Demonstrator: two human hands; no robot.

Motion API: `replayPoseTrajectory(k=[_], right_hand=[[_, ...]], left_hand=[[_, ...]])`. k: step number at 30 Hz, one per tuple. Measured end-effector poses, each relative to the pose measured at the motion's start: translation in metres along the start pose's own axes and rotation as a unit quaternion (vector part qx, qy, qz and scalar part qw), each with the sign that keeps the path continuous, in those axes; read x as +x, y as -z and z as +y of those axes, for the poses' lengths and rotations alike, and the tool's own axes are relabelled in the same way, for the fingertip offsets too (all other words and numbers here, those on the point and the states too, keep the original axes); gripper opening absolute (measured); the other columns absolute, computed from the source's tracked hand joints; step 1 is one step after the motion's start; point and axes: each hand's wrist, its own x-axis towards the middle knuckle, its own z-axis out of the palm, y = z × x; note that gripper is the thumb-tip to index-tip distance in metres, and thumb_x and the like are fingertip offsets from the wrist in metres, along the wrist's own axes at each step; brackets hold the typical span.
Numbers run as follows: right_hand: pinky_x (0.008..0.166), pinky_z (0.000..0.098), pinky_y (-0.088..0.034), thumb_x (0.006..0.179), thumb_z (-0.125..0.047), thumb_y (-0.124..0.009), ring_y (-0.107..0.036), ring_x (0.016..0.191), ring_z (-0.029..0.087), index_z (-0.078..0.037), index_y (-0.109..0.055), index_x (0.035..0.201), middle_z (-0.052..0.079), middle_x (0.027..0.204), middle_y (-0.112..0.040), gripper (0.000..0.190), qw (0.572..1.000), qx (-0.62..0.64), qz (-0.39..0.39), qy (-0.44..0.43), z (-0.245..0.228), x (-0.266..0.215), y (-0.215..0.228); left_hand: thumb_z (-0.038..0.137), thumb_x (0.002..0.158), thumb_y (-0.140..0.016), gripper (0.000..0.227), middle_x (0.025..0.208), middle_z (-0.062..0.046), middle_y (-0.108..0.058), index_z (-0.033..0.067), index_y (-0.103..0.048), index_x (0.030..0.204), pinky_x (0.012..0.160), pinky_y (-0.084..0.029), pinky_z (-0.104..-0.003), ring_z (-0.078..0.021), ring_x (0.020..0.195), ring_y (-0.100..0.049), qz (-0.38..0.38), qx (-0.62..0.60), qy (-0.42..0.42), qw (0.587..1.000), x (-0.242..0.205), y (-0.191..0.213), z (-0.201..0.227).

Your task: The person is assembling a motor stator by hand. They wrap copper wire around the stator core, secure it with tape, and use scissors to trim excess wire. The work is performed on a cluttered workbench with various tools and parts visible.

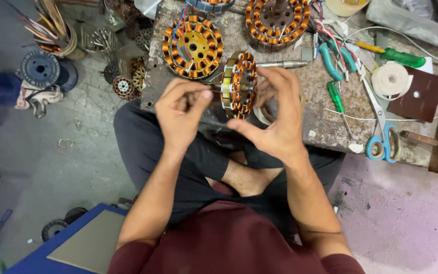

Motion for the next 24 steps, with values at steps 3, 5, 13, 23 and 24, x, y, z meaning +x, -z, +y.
replayPoseTrajectory(k=[3, 5, 13, 23, 24], right_hand=[[0.096, 0.037, -0.054, 0.067, -0.027, -0.101, -0.058, 0.117, 0.028, -0.001, -0.043, 0.149, 0.018, 0.141, -0.05, 0.104, 0.998, -0.047, -0.033, 0.003, -0.009, 0.003, 0.004], [0.104, 0.0446, -0.049, 0.061, -0.026, -0.101, -0.055, 0.125, 0.039, 0.002, -0.041, 0.145, 0.021, 0.14, -0.051, 0.107, 0.993, -0.109, -0.041, 0.034, -0.013, 0.006, 0.006], [0.102, 0.0374, -0.054, 0.073, -0.016, -0.097, -0.06, 0.123, 0.031, -0.004, -0.051, 0.144, 0.017, 0.142, -0.054, 0.085, 0.999, -0.046, -0.006, -0.003, -0.025, -0.004, 0.005], [0.093, 0.0338, -0.055, 0.079, -0.007, -0.09, -0.065, 0.102, 0.024, -0.002, -0.058, 0.131, 0.015, 0.126, -0.062, 0.062, 1.0, -0.025, -0.003, -0.005, -0.028, -0.016, 0.0], [0.092, 0.0335, -0.055, 0.079, -0.007, -0.09, -0.065, 0.101, 0.024, -0.002, -0.059, 0.13, 0.015, 0.125, -0.063, 0.06, 1.0, -0.025, -0.001, -0.01, -0.028, -0.016, 0.0]], left_hand=[[-0.003, 0.094, -0.077, 0.008, 0.096, -0.001, -0.06, -0.0022, -0.073, 0.101, 0.071, -0.041, -0.02, -0.0045, 0.082, -0.052, 0.087, 0.03, -0.023, 0.996, -0.006, 0.016, -0.002], [-0.003, 0.098, -0.076, 0.008, 0.098, -0.001, -0.061, -0.0013, -0.071, 0.105, 0.076, -0.044, -0.021, -0.0052, 0.086, -0.055, 0.141, 0.002, -0.036, 0.989, -0.009, 0.025, 0.001], [0.006, 0.094, -0.074, 0.02, 0.109, -0.007, -0.061, 0.0019, -0.07, 0.114, 0.068, -0.045, -0.025, -0.0116, 0.078, -0.053, 0.008, 0.165, -0.106, 0.981, -0.021, 0.026, 0.051], [0.004, 0.085, -0.078, 0.014, 0.111, -0.009, -0.06, 0.0058, -0.076, 0.098, 0.088, -0.043, -0.037, -0.0271, 0.101, -0.049, -0.077, 0.248, -0.153, 0.953, 0.015, -0.003, 0.056], [0.004, 0.083, -0.077, 0.013, 0.111, -0.008, -0.06, 0.0056, -0.075, 0.096, 0.088, -0.043, -0.036, -0.0272, 0.101, -0.049, -0.083, 0.241, -0.146, 0.956, 0.017, -0.002, 0.055]])
